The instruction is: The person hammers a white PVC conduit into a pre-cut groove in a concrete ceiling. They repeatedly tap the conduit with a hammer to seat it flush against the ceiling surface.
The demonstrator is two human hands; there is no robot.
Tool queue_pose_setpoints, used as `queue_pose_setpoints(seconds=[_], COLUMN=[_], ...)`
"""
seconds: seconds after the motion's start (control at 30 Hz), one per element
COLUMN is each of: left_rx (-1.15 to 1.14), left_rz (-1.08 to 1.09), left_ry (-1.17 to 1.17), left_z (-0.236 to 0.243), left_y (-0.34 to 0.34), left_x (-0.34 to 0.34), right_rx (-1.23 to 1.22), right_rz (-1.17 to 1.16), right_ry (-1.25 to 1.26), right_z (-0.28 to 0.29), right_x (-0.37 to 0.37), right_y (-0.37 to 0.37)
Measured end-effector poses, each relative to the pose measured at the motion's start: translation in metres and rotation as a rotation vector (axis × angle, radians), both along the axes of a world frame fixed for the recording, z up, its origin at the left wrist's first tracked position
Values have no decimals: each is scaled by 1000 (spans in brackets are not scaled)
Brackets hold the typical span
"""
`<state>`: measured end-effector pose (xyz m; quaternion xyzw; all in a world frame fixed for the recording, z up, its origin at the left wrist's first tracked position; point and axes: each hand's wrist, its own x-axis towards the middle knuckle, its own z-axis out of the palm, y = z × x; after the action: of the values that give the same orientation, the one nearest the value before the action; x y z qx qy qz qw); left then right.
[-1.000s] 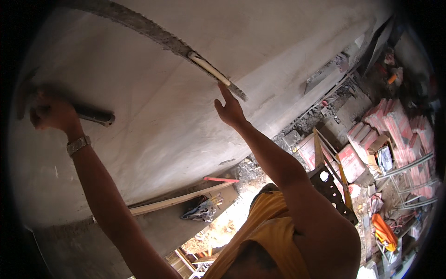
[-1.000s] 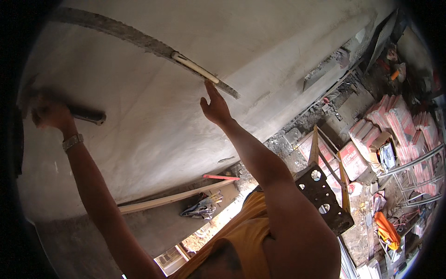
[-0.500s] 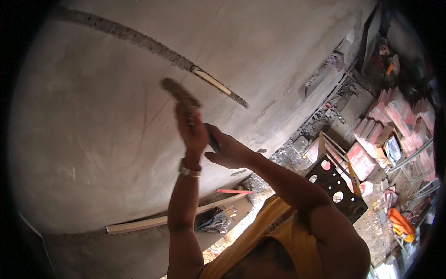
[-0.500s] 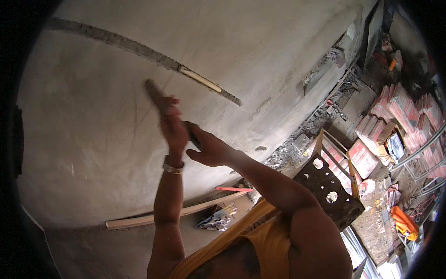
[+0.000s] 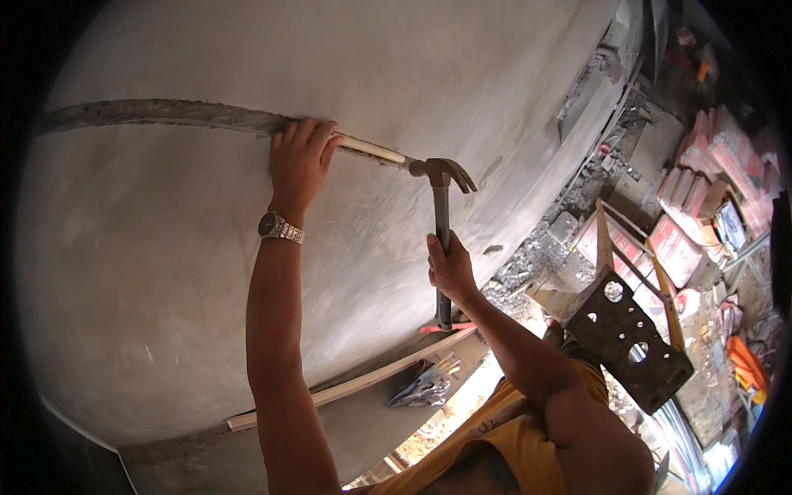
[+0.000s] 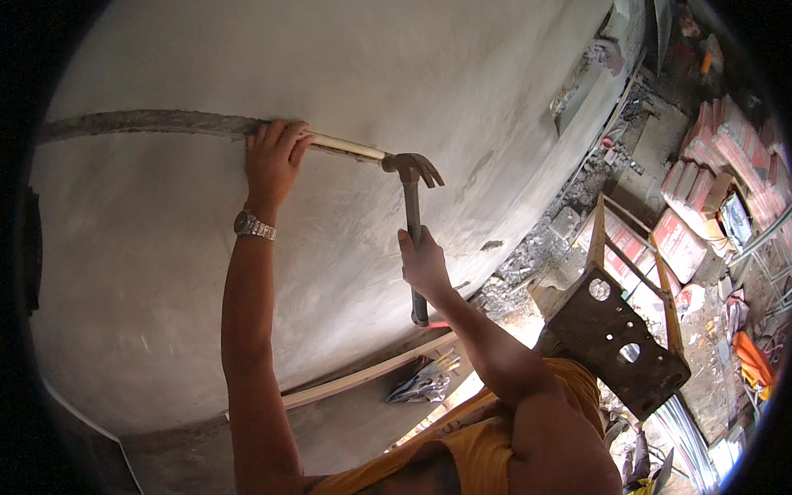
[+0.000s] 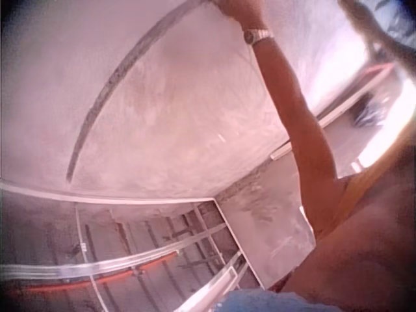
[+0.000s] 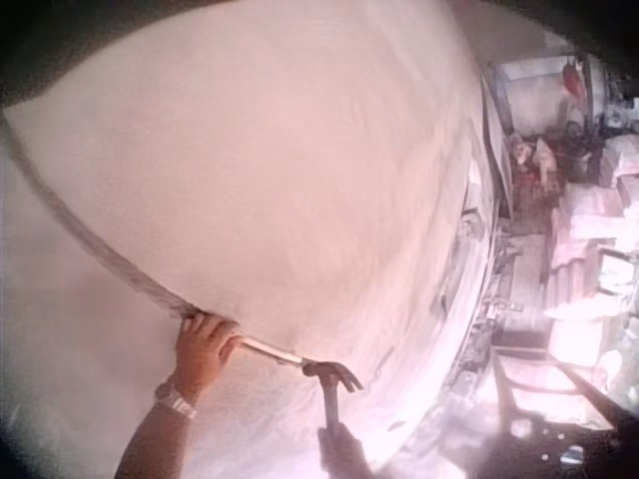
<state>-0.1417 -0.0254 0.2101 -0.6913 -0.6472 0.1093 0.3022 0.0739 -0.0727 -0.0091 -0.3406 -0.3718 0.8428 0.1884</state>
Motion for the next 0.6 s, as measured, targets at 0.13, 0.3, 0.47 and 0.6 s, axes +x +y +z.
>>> queue_pose_setpoints(seconds=[0.13,0.3,0.47,0.6], left_rx=[113,175,175,197], left_rz=[0,-38,-75,-97], left_ry=[40,66,84,93], left_z=[-10,-17,-13,-17], left_y=[0,-5,7,-3], left_x=[-5,-10,-9,-15], right_rx=[67,-111,-177,-297], right_rz=[38,22,-10,12], right_ry=[-3,70,123,111], right_z=[-8,4,16,26], right_x=[-13,-40,-48,-24], right_y=[-5,-3,15,5])
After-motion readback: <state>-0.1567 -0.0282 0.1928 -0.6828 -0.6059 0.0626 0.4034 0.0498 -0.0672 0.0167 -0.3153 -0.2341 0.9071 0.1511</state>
